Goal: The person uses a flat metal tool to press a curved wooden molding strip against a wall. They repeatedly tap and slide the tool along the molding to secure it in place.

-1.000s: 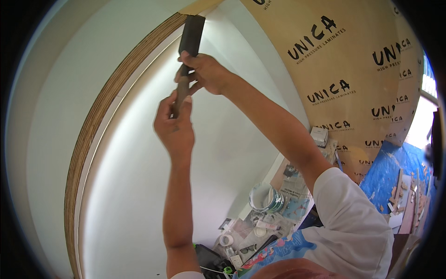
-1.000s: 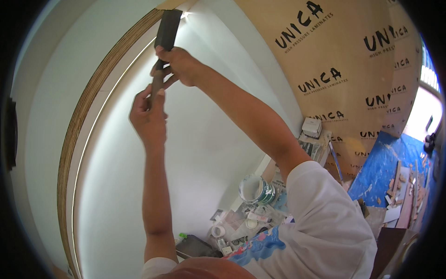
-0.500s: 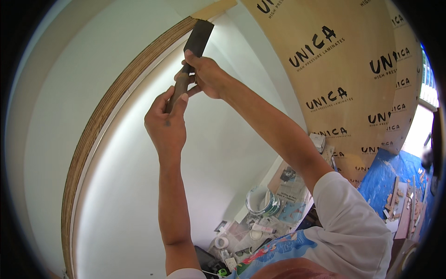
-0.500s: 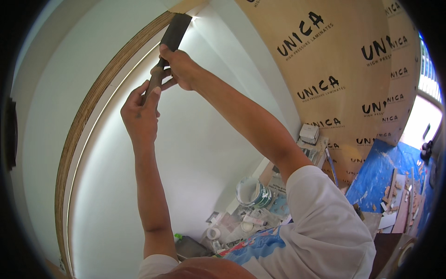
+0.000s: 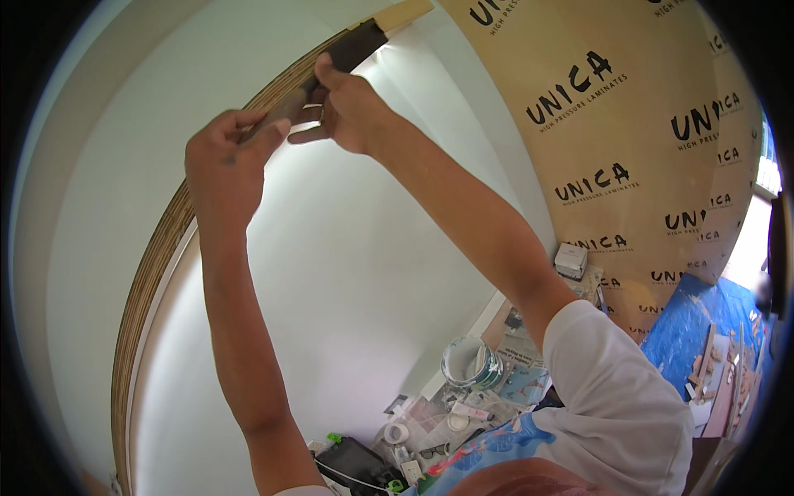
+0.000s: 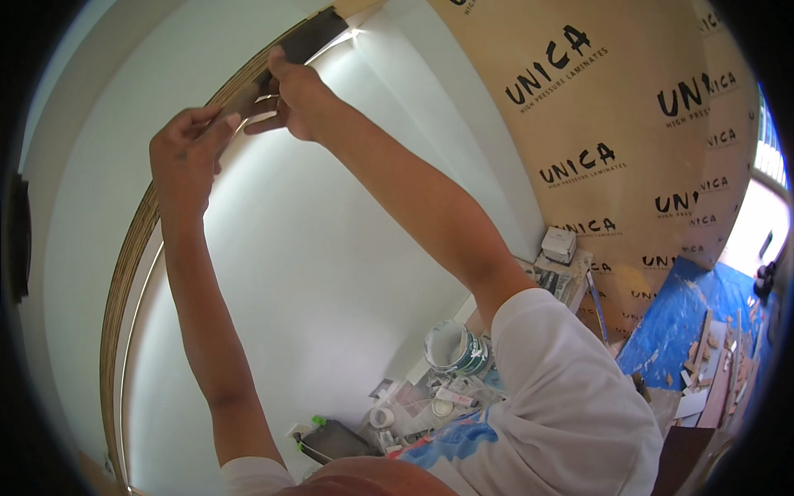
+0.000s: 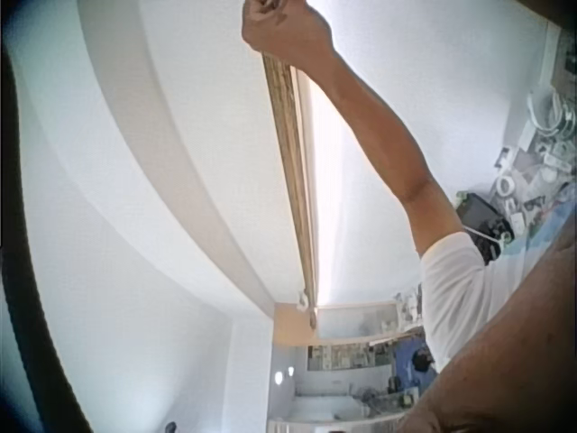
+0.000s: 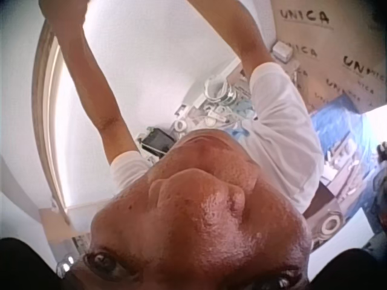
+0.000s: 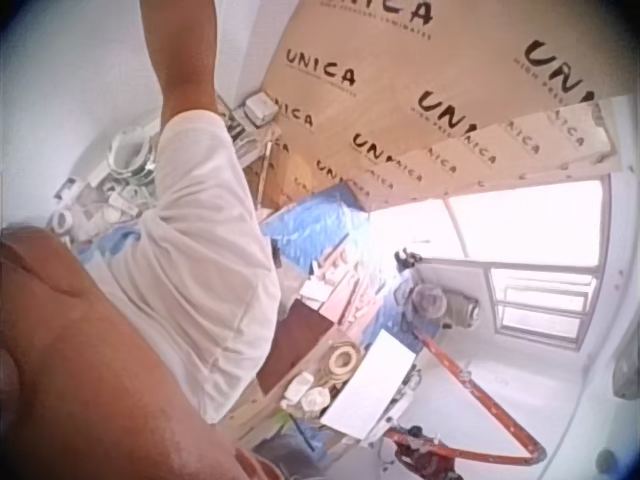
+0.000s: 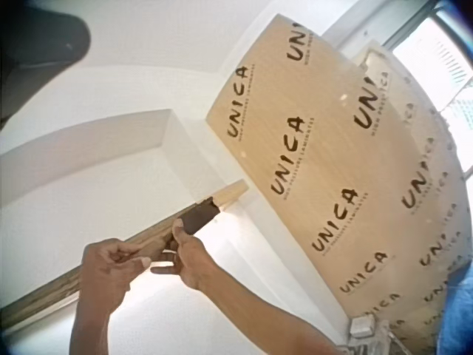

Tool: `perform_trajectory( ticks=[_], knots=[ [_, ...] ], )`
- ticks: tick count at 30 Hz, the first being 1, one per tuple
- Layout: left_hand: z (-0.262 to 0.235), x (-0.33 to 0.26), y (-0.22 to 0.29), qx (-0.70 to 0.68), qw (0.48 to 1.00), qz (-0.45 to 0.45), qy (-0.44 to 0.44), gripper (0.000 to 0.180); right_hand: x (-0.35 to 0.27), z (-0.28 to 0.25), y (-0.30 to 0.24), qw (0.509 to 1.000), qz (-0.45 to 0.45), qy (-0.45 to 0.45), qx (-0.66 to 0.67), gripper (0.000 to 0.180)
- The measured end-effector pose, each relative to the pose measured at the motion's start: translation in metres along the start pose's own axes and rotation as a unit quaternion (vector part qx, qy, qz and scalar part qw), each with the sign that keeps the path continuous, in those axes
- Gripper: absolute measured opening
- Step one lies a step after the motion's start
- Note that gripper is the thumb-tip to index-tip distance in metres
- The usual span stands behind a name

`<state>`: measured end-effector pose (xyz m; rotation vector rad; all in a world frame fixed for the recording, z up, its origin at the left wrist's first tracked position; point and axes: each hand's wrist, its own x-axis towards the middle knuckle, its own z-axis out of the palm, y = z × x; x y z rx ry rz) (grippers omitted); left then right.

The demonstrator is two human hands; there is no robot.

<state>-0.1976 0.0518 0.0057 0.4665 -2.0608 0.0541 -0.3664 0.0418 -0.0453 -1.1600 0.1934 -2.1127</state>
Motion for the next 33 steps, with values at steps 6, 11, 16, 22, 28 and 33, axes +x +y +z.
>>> perform_trajectory(
  ticks=[6,11,16,22,28,33],
  knots=[
    [0.018,-0.044,-0.002,-0.082,0.993,-0.082,-0.028,0.043,-0.044,-0.021,-0.007,0.989,0.088,0.001,-0.121,0.059],
    [0.006,-0.113,-0.034,-0.120,0.979,-0.161,0.013,0.038,-0.091,-0.071,-0.028,0.841,0.062,-0.239,-0.482,0.052],
    [-0.010,-0.124,-0.047,-0.200,0.966,-0.156,0.055,0.044,0.010,-0.112,-0.075,0.748,-0.336,0.085,-0.566,0.028],
    [-0.021,-0.136,-0.048,-0.186,0.962,-0.186,0.067,0.040,0.065,-0.131,-0.088,0.563,-0.401,0.057,-0.721,0.019],
    [-0.018,-0.135,-0.047,-0.192,0.964,-0.168,0.071,0.039,0.041,-0.123,-0.118,0.767,-0.327,0.046,-0.550,0.022],
    [0.001,-0.124,-0.039,-0.203,0.963,-0.160,0.070,0.043,0.028,-0.160,-0.136,0.953,-0.293,-0.056,0.056,0.017]
  ],
)
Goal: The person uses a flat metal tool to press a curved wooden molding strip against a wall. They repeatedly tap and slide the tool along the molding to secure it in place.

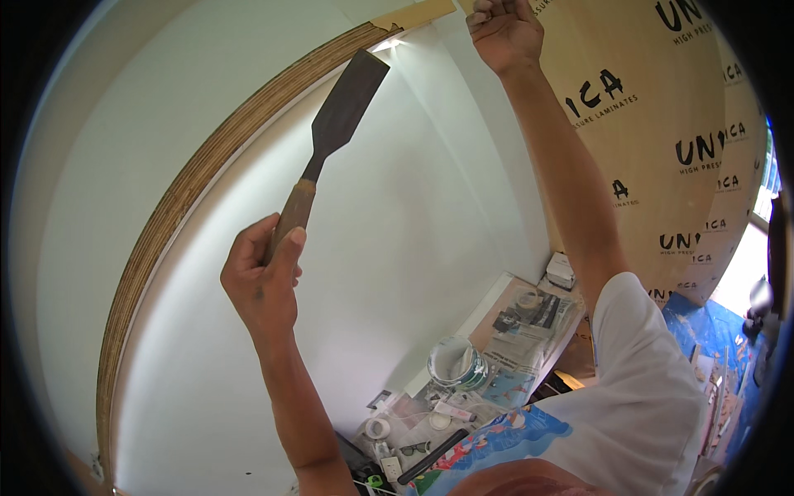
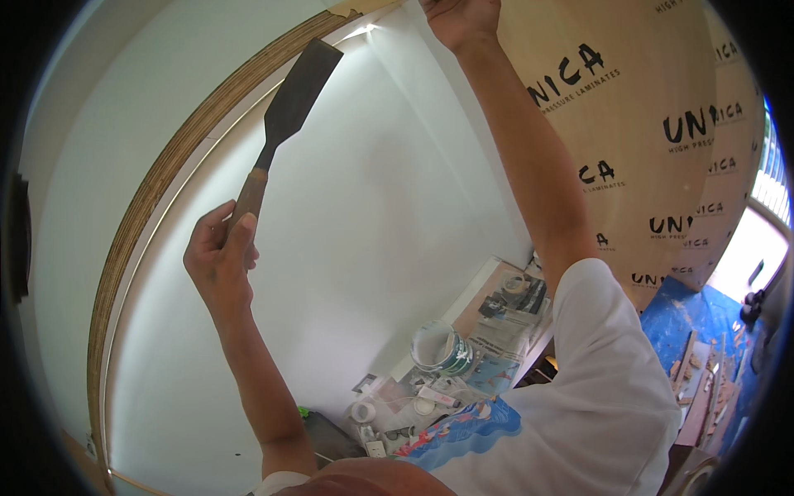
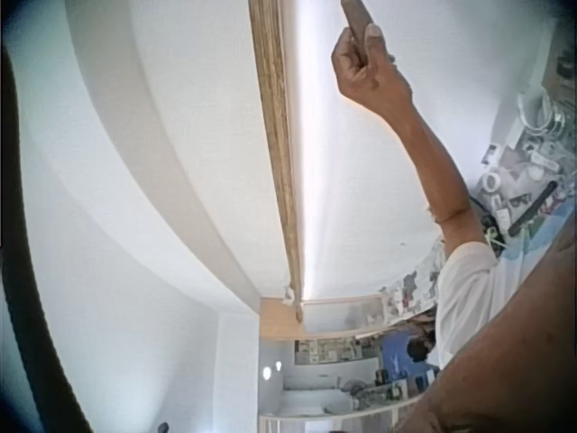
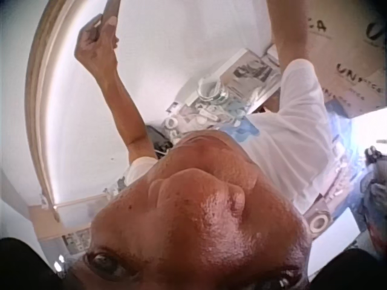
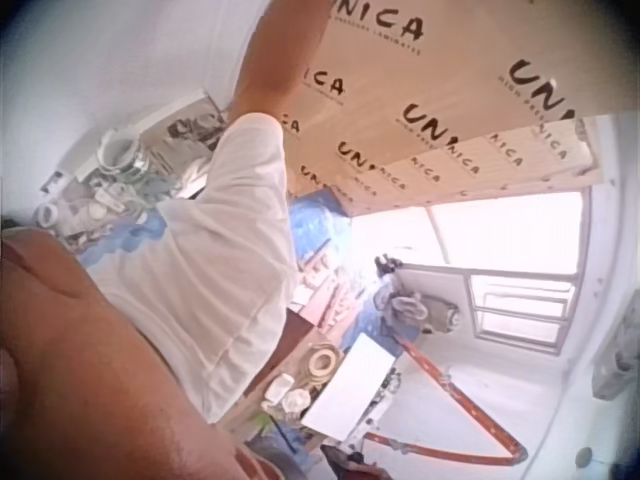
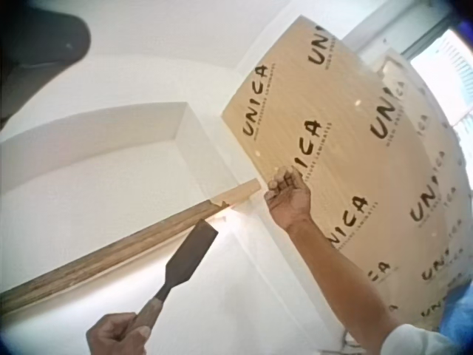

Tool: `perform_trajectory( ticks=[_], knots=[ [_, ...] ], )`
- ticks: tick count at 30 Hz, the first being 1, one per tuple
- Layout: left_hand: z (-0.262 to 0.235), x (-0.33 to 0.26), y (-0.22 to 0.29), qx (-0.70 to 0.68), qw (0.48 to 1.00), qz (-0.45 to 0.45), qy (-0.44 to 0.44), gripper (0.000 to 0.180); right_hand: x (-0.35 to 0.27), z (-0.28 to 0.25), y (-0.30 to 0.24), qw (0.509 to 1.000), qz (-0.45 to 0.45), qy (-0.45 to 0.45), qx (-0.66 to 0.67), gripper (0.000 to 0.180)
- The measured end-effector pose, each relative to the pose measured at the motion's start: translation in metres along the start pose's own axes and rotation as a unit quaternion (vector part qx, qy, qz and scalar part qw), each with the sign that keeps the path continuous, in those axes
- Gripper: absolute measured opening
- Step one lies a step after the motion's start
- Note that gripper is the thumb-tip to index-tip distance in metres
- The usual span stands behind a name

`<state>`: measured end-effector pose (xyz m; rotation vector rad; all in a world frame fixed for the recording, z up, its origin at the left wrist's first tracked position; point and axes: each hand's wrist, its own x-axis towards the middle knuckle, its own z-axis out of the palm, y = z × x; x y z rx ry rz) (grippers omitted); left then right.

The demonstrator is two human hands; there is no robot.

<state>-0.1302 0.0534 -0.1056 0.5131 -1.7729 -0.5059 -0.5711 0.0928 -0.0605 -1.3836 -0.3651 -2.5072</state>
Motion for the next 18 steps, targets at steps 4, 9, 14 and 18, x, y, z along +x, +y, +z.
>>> perform_trajectory(
  ticks=[4,9,14,18],
  knots=[
    [0.016,0.009,0.002,-0.007,1.000,0.008,0.001,0.046,-0.002,0.015,0.011,0.997,-0.003,0.006,-0.077,0.021],
    [0.024,0.018,0.011,0.011,1.000,0.009,-0.001,0.044,0.001,0.030,0.014,0.873,-0.008,-0.074,-0.482,0.020],
    [0.029,0.025,0.011,0.011,1.000,0.004,-0.001,0.043,0.023,0.034,0.041,0.595,-0.145,-0.235,-0.755,0.036],
    [0.026,0.023,0.012,0.019,1.000,-0.003,0.010,0.043,0.032,0.040,0.045,0.576,-0.131,-0.253,-0.767,0.034]
  ],
)
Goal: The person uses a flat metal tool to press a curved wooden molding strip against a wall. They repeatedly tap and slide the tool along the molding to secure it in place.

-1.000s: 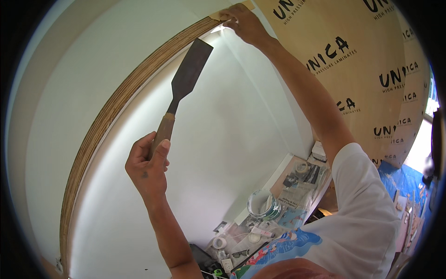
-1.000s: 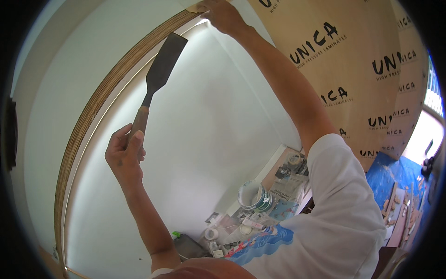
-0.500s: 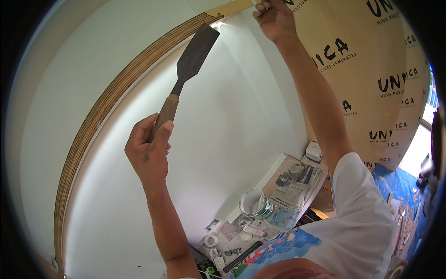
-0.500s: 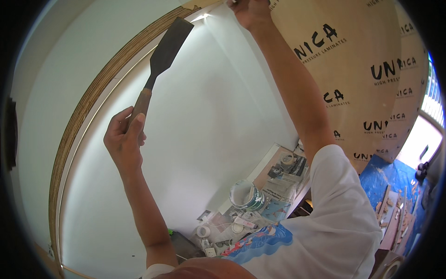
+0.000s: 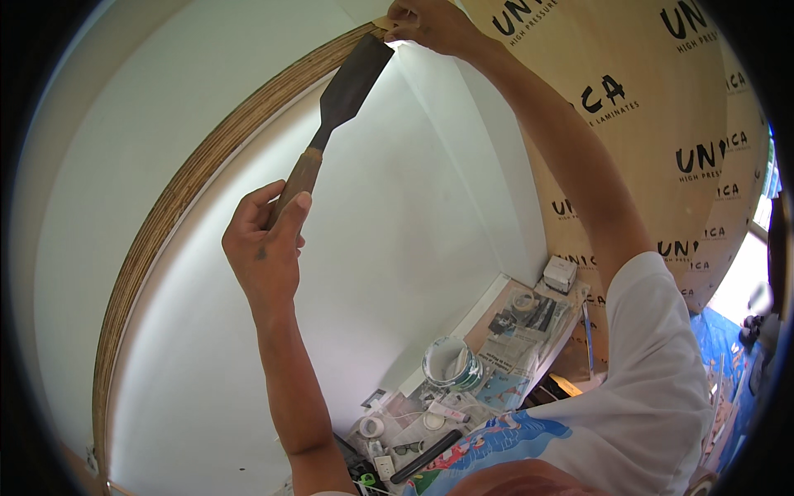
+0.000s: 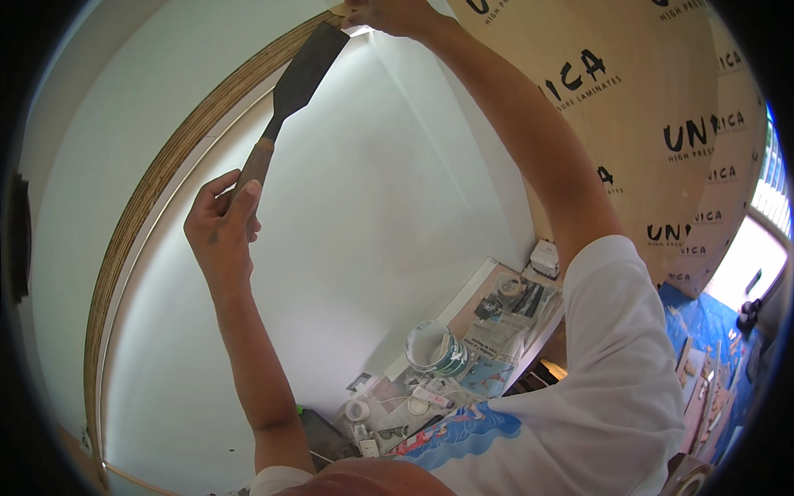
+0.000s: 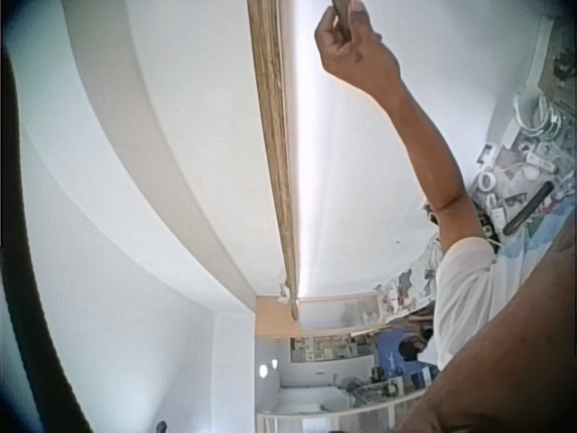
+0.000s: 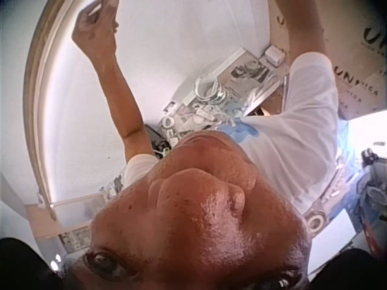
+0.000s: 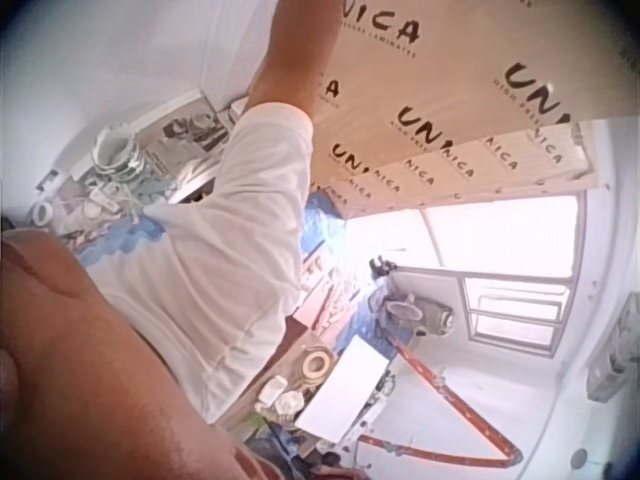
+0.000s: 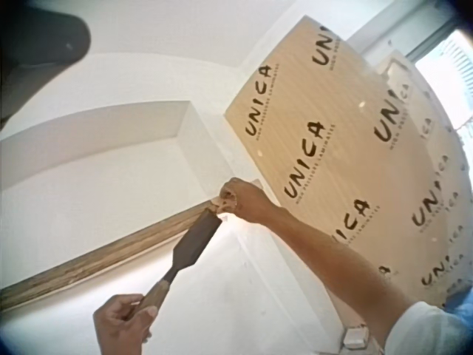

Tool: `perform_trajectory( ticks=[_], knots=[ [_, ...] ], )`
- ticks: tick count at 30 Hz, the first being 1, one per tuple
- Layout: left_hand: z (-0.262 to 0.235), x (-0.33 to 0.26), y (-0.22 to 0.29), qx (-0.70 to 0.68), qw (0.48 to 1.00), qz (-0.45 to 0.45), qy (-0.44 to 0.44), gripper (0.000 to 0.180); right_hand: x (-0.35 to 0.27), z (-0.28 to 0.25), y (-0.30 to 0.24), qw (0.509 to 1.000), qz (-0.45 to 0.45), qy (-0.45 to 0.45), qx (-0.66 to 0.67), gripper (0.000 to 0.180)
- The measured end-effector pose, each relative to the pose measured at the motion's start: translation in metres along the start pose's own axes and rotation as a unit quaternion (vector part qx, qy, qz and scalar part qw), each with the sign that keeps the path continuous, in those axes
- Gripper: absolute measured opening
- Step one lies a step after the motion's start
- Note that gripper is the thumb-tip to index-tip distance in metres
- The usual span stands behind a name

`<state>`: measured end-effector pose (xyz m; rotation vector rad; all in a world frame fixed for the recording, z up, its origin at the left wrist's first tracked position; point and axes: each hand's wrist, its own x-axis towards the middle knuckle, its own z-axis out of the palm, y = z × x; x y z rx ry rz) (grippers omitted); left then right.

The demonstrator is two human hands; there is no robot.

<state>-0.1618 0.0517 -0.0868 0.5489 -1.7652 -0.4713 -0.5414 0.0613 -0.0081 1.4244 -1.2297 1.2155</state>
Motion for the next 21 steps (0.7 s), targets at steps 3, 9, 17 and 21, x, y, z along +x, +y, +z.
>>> perform_trajectory(
  ticks=[3,9,17,21],
  knots=[
    [-0.005,0.000,-0.002,-0.009,1.000,0.006,-0.004,0.043,0.014,-0.010,0.001,0.996,0.074,-0.044,0.032,0.034],
    [-0.007,-0.001,0.003,-0.002,1.000,-0.003,-0.004,0.044,0.019,-0.016,0.003,0.989,-0.090,-0.077,-0.087,0.032],
    [0.000,0.001,0.005,-0.019,1.000,-0.018,-0.013,0.045,0.005,0.003,0.011,0.982,-0.141,0.019,-0.126,0.027],
    [0.005,0.003,0.005,-0.021,0.999,-0.026,-0.010,0.046,0.009,-0.028,0.022,0.930,0.052,0.263,0.252,0.031]
  ],
)
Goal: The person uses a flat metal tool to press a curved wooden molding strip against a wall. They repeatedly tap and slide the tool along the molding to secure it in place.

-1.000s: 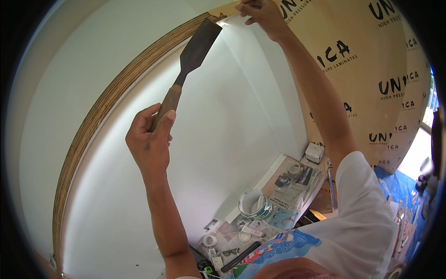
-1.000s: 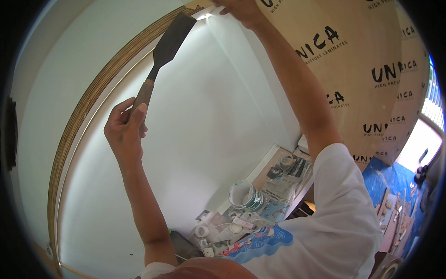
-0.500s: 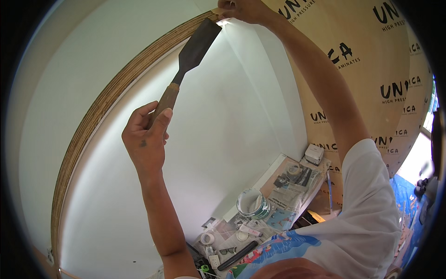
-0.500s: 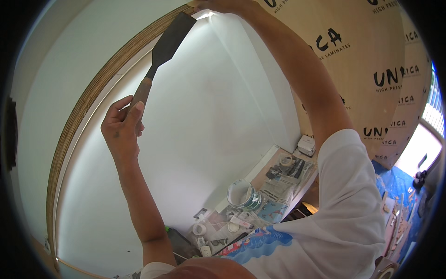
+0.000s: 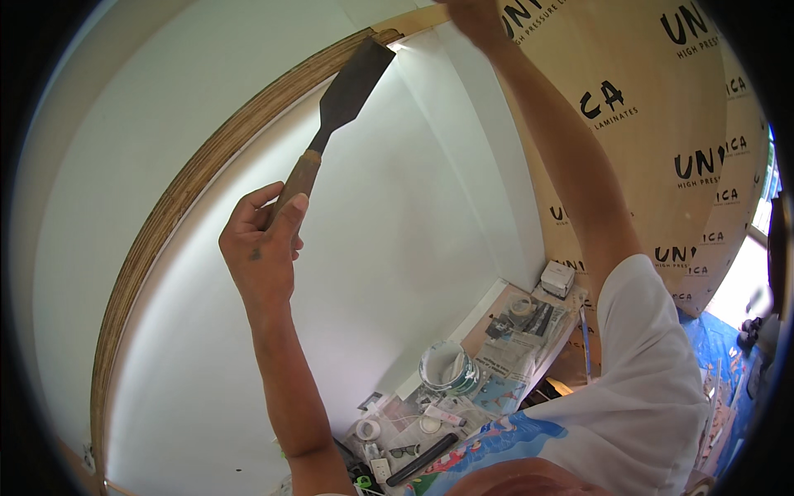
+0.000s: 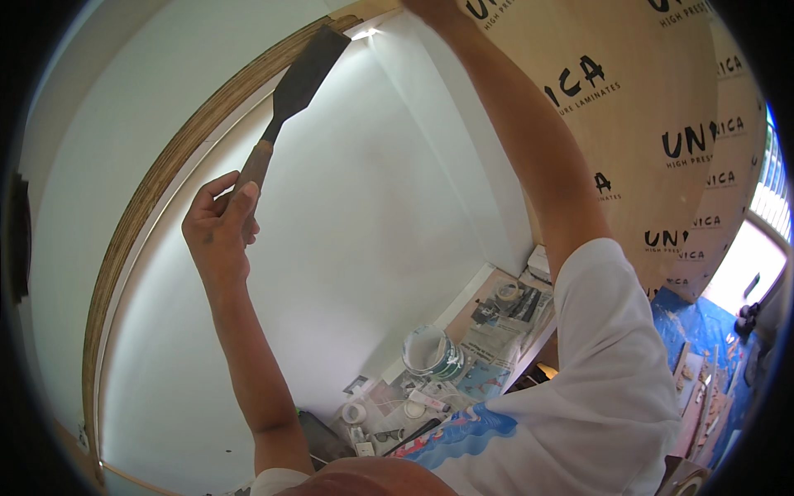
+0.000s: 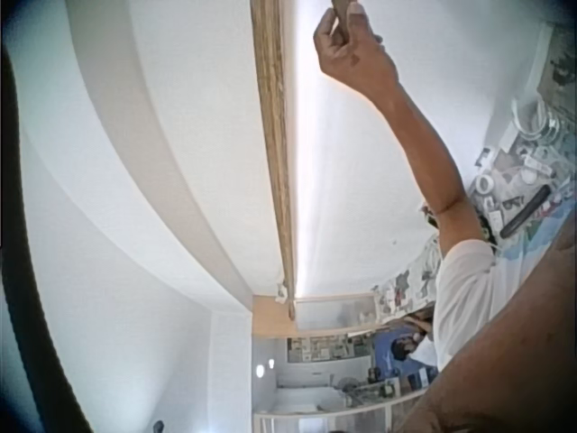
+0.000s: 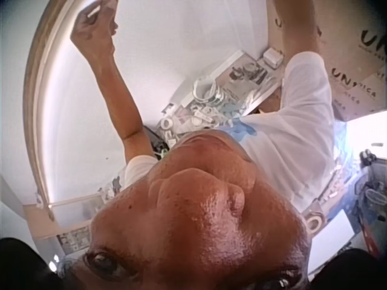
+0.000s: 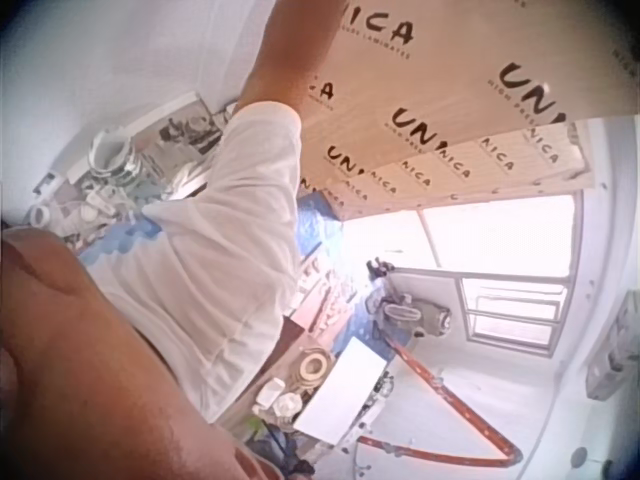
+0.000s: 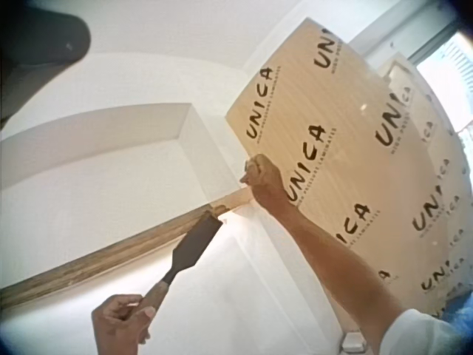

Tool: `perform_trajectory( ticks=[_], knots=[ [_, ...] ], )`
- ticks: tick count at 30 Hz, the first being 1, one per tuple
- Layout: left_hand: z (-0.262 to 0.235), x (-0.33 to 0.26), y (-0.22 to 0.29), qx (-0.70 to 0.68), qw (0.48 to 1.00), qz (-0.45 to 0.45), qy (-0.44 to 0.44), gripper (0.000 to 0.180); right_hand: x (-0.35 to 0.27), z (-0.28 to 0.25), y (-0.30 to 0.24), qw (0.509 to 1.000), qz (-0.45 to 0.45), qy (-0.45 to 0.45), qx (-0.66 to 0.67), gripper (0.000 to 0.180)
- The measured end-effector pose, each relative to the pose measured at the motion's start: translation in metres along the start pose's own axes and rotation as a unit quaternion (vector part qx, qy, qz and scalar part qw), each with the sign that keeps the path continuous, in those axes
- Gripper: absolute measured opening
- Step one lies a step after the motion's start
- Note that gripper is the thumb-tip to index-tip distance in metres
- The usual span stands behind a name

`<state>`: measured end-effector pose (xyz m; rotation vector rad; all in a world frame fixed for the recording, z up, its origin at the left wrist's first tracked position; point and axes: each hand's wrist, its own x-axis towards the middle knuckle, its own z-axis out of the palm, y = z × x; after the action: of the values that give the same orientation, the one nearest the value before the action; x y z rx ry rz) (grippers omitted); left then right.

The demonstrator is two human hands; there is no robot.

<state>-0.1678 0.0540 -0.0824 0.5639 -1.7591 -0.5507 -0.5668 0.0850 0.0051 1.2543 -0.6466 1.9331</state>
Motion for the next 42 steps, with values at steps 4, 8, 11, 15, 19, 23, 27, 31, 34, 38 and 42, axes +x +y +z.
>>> perform_trajectory(
  ticks=[4,8,11,15,19,23,27,31,34,38,42],
  knots=[
    [-0.001,0.005,-0.006,-0.028,1.000,0.007,-0.013,0.047,-0.013,-0.047,-0.019,0.983,0.101,-0.150,-0.025,0.017],
    [0.002,0.004,-0.008,-0.016,1.000,-0.001,-0.013,0.046,-0.090,-0.046,-0.076,0.950,0.072,-0.266,-0.147,0.019],
    [0.005,0.006,-0.008,-0.018,1.000,0.002,-0.014,0.045,-0.120,-0.053,-0.104,0.875,0.035,-0.481,-0.054,0.009],
    [0.005,0.007,-0.005,0.007,1.000,0.005,-0.003,0.044,-0.133,-0.021,-0.132,0.912,0.022,-0.409,-0.017,0.013],
    [0.007,0.008,0.005,0.015,1.000,0.001,-0.008,0.041,-0.133,0.046,-0.133,0.943,-0.163,-0.288,-0.020,0.020],
    [0.011,0.009,0.014,0.038,0.999,0.021,-0.009,0.038,-0.132,0.100,-0.118,0.943,-0.229,-0.239,-0.031,0.025],
    [0.012,0.008,0.011,0.055,0.997,0.046,-0.018,0.036,-0.130,0.119,-0.111,0.948,-0.186,-0.248,-0.073,0.036],
    [0.012,0.012,0.005,0.050,0.997,0.051,-0.008,0.033,-0.132,0.131,-0.109,0.952,-0.236,-0.165,-0.102,0.045],
    [0.008,0.016,0.006,0.029,0.999,0.032,-0.017,0.032,-0.129,0.138,-0.108,0.949,-0.238,-0.159,-0.135,0.051],
    [-0.006,0.035,0.023,0.092,0.995,0.044,-0.001,0.033,-0.123,0.153,-0.109,0.950,-0.203,-0.170,-0.166,0.054],
    [-0.019,0.053,0.030,0.127,0.989,0.073,-0.025,0.036,-0.116,0.170,-0.105,0.961,-0.204,-0.114,-0.150,0.053]
  ],
)
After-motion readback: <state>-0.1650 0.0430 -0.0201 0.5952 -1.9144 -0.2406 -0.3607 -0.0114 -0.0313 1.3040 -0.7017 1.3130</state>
